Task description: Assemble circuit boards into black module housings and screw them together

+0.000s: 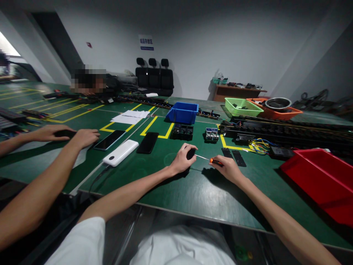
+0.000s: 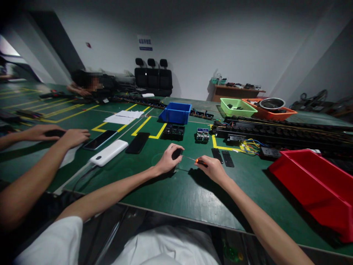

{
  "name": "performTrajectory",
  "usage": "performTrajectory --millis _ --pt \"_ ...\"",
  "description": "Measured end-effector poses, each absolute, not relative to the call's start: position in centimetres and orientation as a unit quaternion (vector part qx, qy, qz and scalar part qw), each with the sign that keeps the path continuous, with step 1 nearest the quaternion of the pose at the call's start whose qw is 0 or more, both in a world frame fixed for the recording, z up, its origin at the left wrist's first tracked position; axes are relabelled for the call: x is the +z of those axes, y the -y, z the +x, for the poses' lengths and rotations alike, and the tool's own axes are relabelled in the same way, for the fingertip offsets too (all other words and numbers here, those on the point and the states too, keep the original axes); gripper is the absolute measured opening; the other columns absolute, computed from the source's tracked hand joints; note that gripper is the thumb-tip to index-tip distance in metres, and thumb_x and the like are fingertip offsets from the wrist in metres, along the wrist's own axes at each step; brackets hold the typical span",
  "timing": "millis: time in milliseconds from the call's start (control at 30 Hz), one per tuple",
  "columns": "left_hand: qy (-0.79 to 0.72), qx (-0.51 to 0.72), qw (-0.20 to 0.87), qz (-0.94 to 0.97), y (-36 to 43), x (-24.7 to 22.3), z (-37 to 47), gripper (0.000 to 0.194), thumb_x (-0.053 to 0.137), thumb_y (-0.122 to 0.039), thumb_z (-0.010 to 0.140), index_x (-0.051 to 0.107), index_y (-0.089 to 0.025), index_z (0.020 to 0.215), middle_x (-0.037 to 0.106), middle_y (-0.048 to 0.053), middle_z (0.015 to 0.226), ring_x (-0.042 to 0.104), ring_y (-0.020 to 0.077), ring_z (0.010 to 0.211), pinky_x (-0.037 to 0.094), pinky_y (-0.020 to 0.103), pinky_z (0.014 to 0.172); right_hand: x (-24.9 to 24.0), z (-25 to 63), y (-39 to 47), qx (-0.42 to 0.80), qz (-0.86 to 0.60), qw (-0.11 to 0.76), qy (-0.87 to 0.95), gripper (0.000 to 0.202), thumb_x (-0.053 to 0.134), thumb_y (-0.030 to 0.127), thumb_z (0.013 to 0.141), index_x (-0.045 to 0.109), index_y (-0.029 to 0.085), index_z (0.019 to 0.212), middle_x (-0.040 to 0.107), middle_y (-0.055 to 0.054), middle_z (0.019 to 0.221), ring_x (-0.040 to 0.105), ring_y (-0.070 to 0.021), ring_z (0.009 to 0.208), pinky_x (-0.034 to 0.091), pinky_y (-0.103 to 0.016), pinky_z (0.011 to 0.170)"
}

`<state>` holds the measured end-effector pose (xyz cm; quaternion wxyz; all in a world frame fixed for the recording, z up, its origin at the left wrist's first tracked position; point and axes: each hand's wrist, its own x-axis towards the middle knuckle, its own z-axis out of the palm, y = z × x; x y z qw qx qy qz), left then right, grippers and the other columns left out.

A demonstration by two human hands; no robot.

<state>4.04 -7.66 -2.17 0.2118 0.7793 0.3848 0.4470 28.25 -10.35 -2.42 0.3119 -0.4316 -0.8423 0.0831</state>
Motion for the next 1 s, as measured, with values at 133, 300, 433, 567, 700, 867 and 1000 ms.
performTrajectory --millis 133,300,433,567,700,867,1000 --pt "-0.386 0.444 0.214 0.780 7.67 -2.17 4.03 0.026 0.056 -0.017 0.079 0.058 -0.021 0.105 0.051 0.004 0.104 0.055 0.0167 0.098 0.046 0.032 0.091 -2.39 28.30 10.38 0.075 -0.430 0.300 0.848 0.026 0.051 0.044 0.090 0.064 0.022 0.095 0.067 -0.005 0.080 0.060 -0.0169 0.065 0.043 -0.026 0.060" --pt "-0.383 0.447 0.211 0.780 7.61 -2.23 4.05 0.026 0.056 -0.016 0.079 0.057 -0.021 0.105 0.051 0.004 0.104 0.055 0.0163 0.098 0.045 0.032 0.091 -2.44 28.44 10.34 0.067 -0.432 0.278 0.855 0.028 0.048 0.043 0.092 0.065 0.021 0.095 0.067 -0.006 0.078 0.059 -0.0162 0.064 0.041 -0.025 0.060" --pt "-0.377 0.445 0.209 0.785 7.51 -2.26 4.00 0.028 0.056 -0.015 0.078 0.057 -0.021 0.105 0.051 0.003 0.104 0.054 0.0159 0.098 0.045 0.031 0.092 -2.40 28.25 10.37 0.068 -0.441 0.267 0.854 0.028 0.048 0.042 0.092 0.064 0.019 0.091 0.065 -0.004 0.074 0.057 -0.0148 0.061 0.039 -0.024 0.058" --pt "-0.373 0.441 0.214 0.788 7.54 -2.20 3.96 0.027 0.056 -0.016 0.079 0.057 -0.021 0.105 0.051 0.003 0.104 0.054 0.0156 0.098 0.045 0.030 0.091 -2.43 27.99 10.39 0.070 -0.448 0.282 0.845 0.025 0.054 0.042 0.089 0.063 0.019 0.087 0.065 -0.004 0.074 0.057 -0.0139 0.060 0.040 -0.024 0.058" --pt "-0.370 0.443 0.217 0.787 7.59 -2.15 3.99 0.026 0.056 -0.016 0.079 0.057 -0.021 0.105 0.051 0.003 0.104 0.054 0.0154 0.098 0.044 0.030 0.091 -2.54 28.00 10.39 0.087 -0.448 0.294 0.840 0.018 0.059 0.036 0.085 0.061 0.020 0.090 0.067 -0.004 0.078 0.058 -0.0142 0.063 0.041 -0.023 0.058" --pt "-0.373 0.441 0.221 0.786 7.55 -2.08 4.04 0.026 0.056 -0.016 0.079 0.057 -0.021 0.104 0.051 0.004 0.103 0.054 0.0157 0.097 0.045 0.030 0.091 -2.53 27.98 10.47 0.091 -0.447 0.302 0.837 0.014 0.059 0.033 0.086 0.060 0.020 0.089 0.067 -0.003 0.080 0.059 -0.0147 0.065 0.041 -0.023 0.059" --pt "-0.378 0.438 0.226 0.784 7.56 -2.04 4.04 0.026 0.055 -0.016 0.079 0.058 -0.021 0.104 0.051 0.004 0.104 0.055 0.0163 0.098 0.045 0.031 0.091 -2.53 27.94 10.47 0.083 -0.448 0.299 0.839 0.018 0.057 0.038 0.087 0.059 0.020 0.085 0.065 -0.003 0.075 0.058 -0.0145 0.062 0.040 -0.023 0.058"
